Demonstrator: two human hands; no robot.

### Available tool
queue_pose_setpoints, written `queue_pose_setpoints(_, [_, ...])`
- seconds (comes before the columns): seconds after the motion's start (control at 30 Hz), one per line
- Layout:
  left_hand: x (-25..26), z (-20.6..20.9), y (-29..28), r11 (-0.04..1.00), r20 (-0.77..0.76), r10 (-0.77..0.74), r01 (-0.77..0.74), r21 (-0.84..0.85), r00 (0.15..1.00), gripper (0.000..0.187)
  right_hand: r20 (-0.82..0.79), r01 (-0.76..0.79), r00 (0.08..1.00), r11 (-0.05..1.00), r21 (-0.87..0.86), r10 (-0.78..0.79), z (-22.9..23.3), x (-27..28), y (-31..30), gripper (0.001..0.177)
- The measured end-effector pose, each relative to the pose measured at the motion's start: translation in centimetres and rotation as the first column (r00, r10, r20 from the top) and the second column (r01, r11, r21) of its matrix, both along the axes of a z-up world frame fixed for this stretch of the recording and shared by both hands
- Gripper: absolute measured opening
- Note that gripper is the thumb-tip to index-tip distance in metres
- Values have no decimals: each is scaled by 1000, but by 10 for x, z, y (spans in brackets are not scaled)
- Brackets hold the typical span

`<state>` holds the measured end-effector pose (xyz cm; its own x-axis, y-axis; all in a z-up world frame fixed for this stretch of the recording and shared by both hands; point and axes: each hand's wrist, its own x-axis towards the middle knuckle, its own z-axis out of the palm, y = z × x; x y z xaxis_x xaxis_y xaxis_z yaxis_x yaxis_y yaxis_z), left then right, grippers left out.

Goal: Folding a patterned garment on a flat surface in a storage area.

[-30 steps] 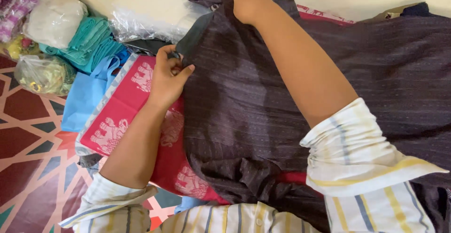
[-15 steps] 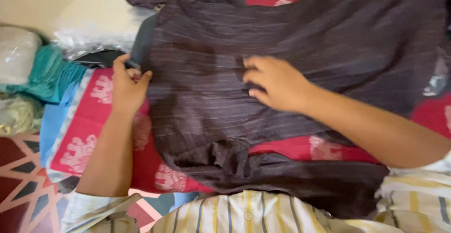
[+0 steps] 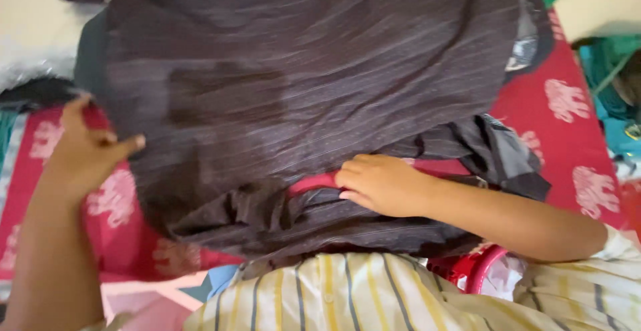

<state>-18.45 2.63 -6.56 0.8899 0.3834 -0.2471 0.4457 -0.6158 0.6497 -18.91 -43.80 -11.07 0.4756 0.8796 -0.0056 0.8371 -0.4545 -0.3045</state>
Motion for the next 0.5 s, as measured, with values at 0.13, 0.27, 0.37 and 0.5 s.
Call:
queue_pose_setpoints(0.13, [-12, -31, 18, 983, -22, -181, 182, 35, 983, 39, 115, 32, 992, 988, 149, -50, 14, 11, -27, 20])
queue_pose_setpoints(0.27, [-26, -53, 33, 961, -213, -134, 179, 210, 968, 47, 250, 439, 855, 890, 121, -455, 40, 27, -88, 23])
queue_pose_setpoints(0.37, [-41, -48, 21, 946, -325, -119, 206, 251, 938, 53, 251, 740, 639, 670, 58, -727, 53, 21, -131, 54])
queue_pose_setpoints(0.5, [-56, -63, 31, 977, -229, -64, 108, 185, 971, 39, 27, 919, 371, 362, -156, -928, 47, 18, -176, 70])
